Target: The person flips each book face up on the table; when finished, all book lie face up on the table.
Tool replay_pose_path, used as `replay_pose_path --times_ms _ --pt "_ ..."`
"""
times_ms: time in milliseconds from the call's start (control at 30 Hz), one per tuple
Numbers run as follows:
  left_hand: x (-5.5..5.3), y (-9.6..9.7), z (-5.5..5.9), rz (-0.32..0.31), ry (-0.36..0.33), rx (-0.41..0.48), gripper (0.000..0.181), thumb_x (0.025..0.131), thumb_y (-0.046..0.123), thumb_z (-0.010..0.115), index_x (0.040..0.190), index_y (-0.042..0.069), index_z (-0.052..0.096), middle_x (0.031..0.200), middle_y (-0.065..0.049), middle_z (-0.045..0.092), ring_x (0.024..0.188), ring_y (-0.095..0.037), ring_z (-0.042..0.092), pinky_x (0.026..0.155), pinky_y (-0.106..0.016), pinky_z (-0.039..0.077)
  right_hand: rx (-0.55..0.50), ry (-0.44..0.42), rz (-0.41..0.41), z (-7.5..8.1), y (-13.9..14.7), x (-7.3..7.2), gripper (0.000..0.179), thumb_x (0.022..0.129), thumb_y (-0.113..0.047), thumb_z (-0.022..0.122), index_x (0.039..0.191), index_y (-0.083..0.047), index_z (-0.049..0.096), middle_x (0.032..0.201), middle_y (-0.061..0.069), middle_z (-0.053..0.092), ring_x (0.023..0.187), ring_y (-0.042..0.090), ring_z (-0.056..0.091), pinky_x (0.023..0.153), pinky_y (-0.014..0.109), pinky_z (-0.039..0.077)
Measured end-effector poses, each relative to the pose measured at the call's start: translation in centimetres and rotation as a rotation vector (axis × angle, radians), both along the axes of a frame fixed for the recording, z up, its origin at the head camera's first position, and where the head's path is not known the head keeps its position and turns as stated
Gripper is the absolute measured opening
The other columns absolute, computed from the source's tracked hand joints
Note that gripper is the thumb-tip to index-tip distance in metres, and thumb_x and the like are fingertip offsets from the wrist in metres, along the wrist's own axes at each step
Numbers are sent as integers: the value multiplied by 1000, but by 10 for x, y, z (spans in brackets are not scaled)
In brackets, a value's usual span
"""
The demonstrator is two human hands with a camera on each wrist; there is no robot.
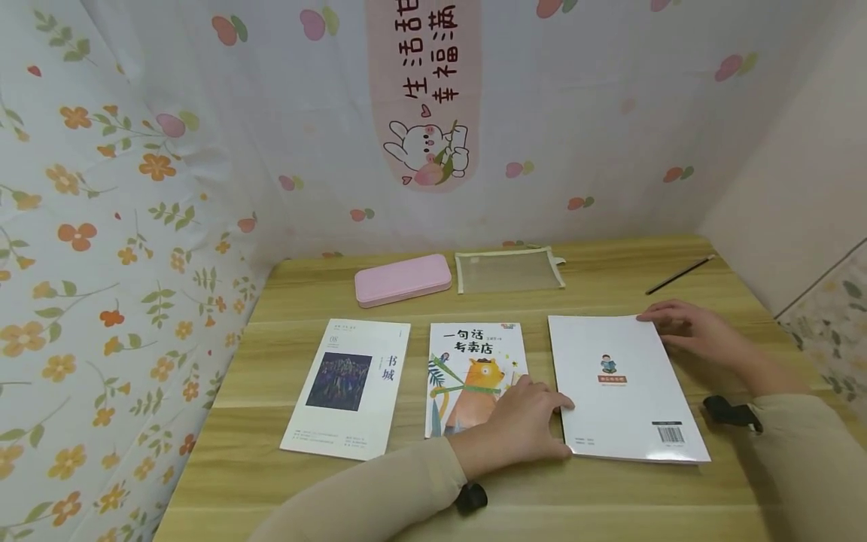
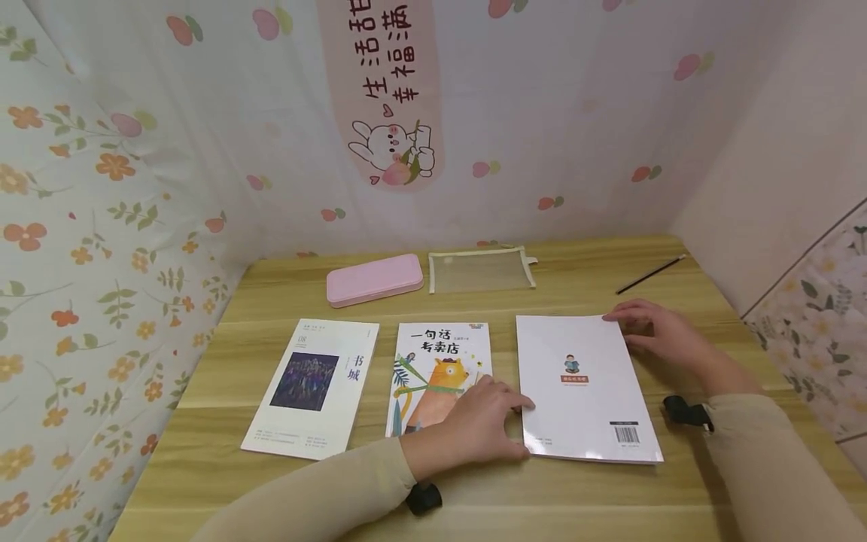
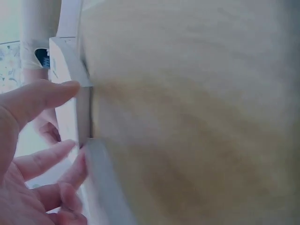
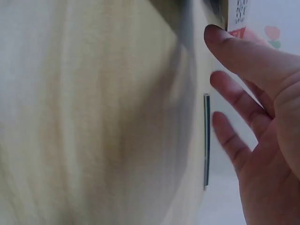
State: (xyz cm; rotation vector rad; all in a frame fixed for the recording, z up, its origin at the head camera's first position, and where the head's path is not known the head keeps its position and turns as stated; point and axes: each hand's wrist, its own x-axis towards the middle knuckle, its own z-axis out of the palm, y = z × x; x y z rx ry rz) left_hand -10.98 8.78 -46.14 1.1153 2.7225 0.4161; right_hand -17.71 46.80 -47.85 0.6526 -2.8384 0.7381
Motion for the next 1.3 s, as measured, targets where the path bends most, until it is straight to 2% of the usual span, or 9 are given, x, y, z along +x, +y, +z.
replay_pose_path --times_ms 133,267,433,600,767,933,1033,1200,1300 --pt "2 -1 3 12 31 -33 54 71 47 88 122 38 73 87 26 64 82 -5 42 66 -16 34 -23 15 27 7 0 3 52 77 10 82 123 -13 73 125 3 63 102 -13 49 76 12 44" --pt "4 -2 4 -1 74 -48 55 72 51 89 122 35 73 98 22 71 84 -5 45 70 -17 34 -11 14 32 14 2 7 50 80 5 82 124 -16 73 125 -8 61 95 -4 55 77 13 44" --pt "8 -2 3 15 125 -64 64 70 58 90 123 30 69 111 15 71 93 -5 50 78 -18 37 -22 24 33 19 4 10 46 82 5 80 124 -14 74 123 -17 60 88 0 53 69 17 42" --pt "13 0 2 59 132 -64 60 73 53 89 121 27 65 105 12 68 94 -8 45 74 -20 36 -49 15 33 22 5 10 44 84 3 79 124 -15 73 120 -23 58 83 -1 48 61 21 39" --pt "13 -7 0 54 177 14 48 74 43 84 118 28 70 104 14 71 87 -7 45 68 -17 33 -69 12 25 23 8 11 44 86 3 78 125 -15 72 114 -21 59 83 -1 48 59 23 37" --pt "7 -19 -2 66 222 114 42 73 37 83 114 30 74 96 18 73 79 -5 43 62 -13 28 -109 -7 -49 25 6 13 37 90 1 75 122 -18 74 117 -25 59 91 -1 49 70 24 33" --pt "7 -24 -3 74 244 147 41 74 36 82 114 29 75 99 16 74 81 -5 46 63 -12 29 -146 -8 -75 26 4 14 36 91 2 74 121 -17 74 119 -23 61 96 0 52 75 24 31" --pt "11 -28 2 75 253 207 36 81 33 79 117 25 74 108 12 75 86 -7 49 68 -11 32 -209 3 -71 29 3 14 39 91 6 72 124 -15 72 123 -11 66 102 -3 54 78 21 33" --pt "11 -29 8 95 244 238 34 84 30 77 117 25 73 108 10 75 87 -8 50 69 -12 33 -262 -1 -86 33 2 13 37 92 8 69 124 -10 71 122 -15 67 103 -4 55 79 18 36"
